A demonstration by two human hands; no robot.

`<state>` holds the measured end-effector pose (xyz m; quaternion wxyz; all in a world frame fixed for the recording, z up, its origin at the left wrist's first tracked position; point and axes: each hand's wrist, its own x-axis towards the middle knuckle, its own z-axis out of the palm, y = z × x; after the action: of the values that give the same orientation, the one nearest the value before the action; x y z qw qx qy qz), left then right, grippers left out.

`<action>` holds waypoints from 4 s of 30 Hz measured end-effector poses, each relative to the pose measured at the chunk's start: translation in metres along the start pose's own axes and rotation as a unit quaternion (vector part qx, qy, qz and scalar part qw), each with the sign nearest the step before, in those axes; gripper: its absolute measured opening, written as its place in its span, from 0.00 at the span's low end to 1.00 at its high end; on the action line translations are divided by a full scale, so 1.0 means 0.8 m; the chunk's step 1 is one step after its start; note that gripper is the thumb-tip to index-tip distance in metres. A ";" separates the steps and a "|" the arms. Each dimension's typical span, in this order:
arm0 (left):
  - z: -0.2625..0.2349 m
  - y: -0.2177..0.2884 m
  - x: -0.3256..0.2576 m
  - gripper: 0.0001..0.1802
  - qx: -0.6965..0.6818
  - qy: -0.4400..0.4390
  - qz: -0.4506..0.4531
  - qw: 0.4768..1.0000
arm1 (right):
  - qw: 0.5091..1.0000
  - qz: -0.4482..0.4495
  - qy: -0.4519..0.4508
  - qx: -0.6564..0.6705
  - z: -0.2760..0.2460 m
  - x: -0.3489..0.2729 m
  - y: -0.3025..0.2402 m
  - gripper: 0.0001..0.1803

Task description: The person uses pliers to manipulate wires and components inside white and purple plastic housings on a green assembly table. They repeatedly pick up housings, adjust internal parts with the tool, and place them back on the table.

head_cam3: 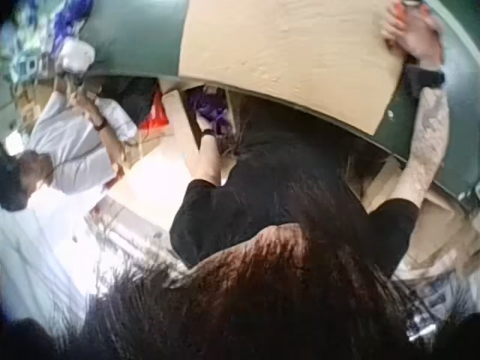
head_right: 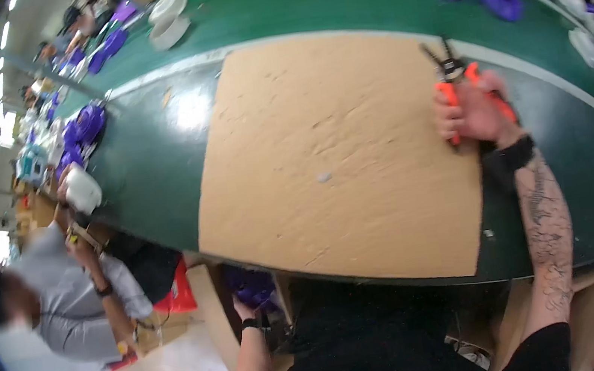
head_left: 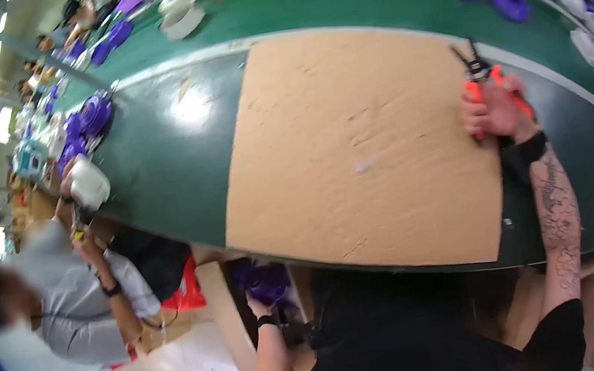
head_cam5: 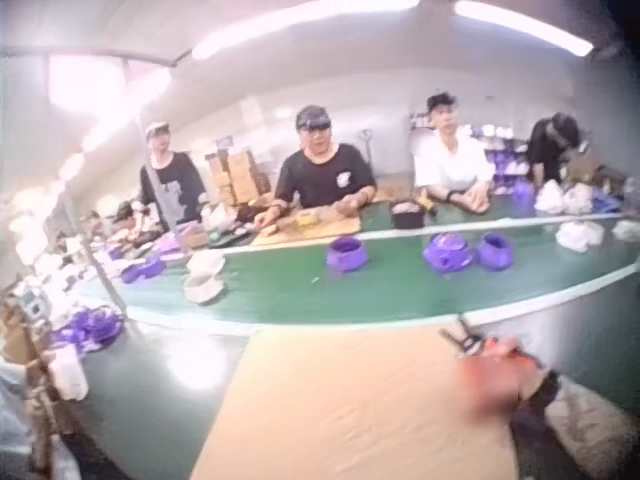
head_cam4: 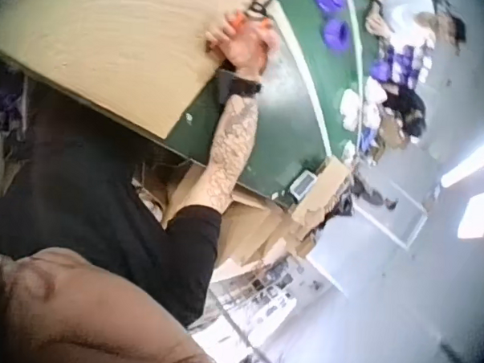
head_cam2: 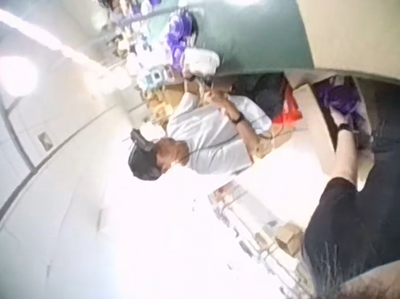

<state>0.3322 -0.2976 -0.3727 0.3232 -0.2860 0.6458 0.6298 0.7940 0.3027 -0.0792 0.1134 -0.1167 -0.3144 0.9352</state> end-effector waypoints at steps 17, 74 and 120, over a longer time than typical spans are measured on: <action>0.355 0.257 -0.462 0.13 0.647 -0.686 0.010 0.333 | 0.992 0.040 -0.102 0.055 0.017 0.016 0.006 0.24; 0.740 0.162 -0.420 0.28 0.108 -0.659 0.260 0.698 | 0.667 -0.072 0.325 -0.667 0.136 -0.009 -0.032 0.22; 0.765 0.230 -0.391 0.20 0.033 -0.556 0.295 0.777 | 0.966 -0.040 0.124 -0.222 0.038 -0.014 -0.040 0.13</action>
<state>0.4205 0.3094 -0.0123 0.4332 0.3290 0.4270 0.7224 0.7999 0.3074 -0.0342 0.1600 -0.2416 -0.5020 0.8149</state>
